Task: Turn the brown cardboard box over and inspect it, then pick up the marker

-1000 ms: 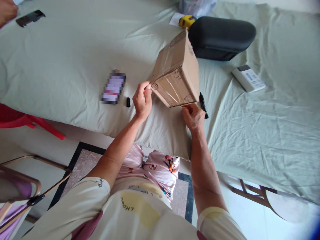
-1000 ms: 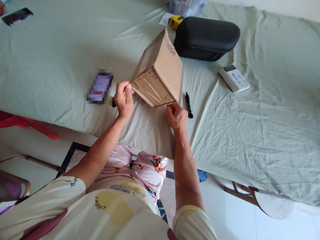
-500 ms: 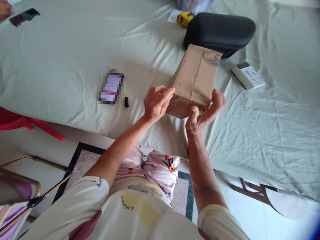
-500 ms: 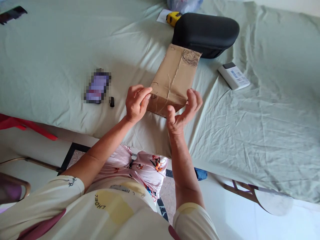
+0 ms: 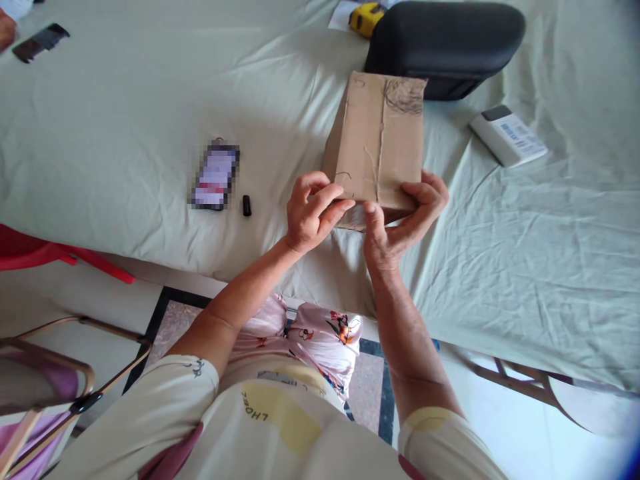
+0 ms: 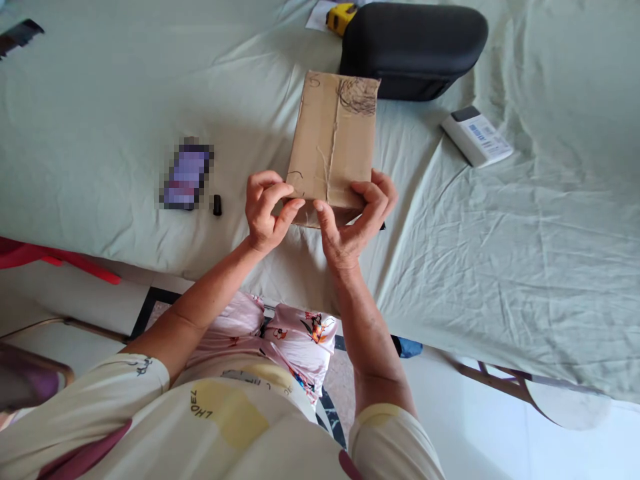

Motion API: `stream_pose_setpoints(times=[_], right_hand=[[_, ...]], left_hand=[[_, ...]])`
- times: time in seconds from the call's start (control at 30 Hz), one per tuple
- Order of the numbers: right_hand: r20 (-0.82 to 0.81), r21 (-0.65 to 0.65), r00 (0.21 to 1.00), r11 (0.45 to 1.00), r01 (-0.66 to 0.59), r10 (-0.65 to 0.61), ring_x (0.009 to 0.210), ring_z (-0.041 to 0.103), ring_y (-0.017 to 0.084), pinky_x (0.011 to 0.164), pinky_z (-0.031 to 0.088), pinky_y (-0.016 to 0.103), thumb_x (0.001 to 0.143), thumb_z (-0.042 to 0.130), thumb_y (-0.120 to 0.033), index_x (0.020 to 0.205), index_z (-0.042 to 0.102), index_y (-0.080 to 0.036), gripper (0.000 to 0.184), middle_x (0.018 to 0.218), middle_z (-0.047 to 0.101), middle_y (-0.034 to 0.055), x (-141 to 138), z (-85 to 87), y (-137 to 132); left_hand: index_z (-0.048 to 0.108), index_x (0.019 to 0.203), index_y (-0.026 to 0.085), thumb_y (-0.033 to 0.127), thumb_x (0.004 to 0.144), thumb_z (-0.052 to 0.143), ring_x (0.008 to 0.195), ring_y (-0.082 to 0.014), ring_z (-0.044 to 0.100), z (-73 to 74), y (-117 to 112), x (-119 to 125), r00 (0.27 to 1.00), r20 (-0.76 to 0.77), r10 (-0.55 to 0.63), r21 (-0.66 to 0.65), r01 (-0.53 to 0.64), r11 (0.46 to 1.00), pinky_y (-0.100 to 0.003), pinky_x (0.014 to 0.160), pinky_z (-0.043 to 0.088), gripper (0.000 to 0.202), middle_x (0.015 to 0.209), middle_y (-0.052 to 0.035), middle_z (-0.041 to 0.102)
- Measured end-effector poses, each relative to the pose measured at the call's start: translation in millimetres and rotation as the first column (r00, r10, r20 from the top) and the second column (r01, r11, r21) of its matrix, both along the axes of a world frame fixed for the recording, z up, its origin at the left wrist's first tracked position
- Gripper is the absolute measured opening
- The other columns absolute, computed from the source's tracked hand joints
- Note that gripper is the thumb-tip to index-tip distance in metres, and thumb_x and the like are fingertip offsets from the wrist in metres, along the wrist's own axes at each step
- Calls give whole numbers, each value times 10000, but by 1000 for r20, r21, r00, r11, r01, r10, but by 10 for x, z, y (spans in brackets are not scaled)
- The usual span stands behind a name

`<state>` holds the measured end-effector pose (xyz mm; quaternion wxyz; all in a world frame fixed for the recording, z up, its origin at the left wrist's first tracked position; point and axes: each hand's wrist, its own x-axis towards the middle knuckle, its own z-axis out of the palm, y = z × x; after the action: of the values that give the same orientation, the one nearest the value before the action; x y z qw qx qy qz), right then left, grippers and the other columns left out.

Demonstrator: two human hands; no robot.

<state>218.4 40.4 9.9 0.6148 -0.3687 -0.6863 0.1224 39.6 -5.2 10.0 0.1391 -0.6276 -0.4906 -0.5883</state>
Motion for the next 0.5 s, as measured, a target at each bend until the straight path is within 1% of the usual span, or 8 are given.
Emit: stream_pose_setpoints(times=[0.1,0.17,0.23,0.3,0.4,0.5], right_hand=[[1,25,1000,1000,-11,11,1497,564,426,1202,486,765,986,589,-784,1354,620,-294,613,1451,572,144,26,37,-5],[10,24,1000,999,-30,30,1490,586,418,1204,498,754,1037,541,-729,1366,638,-303,547,1456,606,140,50,66,-6],[9,26,998,998,-56,56,1496,598,403,1222,500,747,1079,480,-683,1398,647,-319,512,1485,627,126,77,86,-8],[3,4,997,997,-81,81,1523,588,383,1249,493,738,1108,416,-654,1461,633,-346,516,1528,629,108,101,92,-9],[-18,-85,993,989,-121,120,1574,552,369,1264,501,713,1114,388,-657,1555,580,-388,551,1578,623,98,126,59,19],[-33,-144,985,975,-169,166,1580,555,375,1187,589,654,1081,449,-710,1594,549,-403,607,1584,628,116,145,-19,108]], left_hand=[[685,1197,285,549,1116,566,994,-181,717,41,-3,1,999,45,-25,6,25,1000,-351,888,631,301,1071,-52,690],[681,1226,288,544,1129,532,1038,-192,721,38,-3,-10,994,89,-68,-34,71,997,-361,923,634,312,1094,-63,695],[681,1245,282,572,1140,473,1085,-208,725,15,-5,-31,989,118,-93,-74,102,992,-386,972,633,372,1120,-78,699],[681,1261,278,602,1143,426,1132,-221,724,-15,-10,-58,986,136,-99,-99,113,989,-413,1026,626,430,1148,-90,699],[667,1311,280,619,1143,407,1200,-236,722,-56,-9,-106,976,181,-120,-104,140,985,-443,1093,612,459,1204,-97,699],[638,1374,286,652,1138,389,1246,-248,724,-96,22,-150,962,245,-123,-152,163,975,-446,1095,622,501,1254,-100,697]])
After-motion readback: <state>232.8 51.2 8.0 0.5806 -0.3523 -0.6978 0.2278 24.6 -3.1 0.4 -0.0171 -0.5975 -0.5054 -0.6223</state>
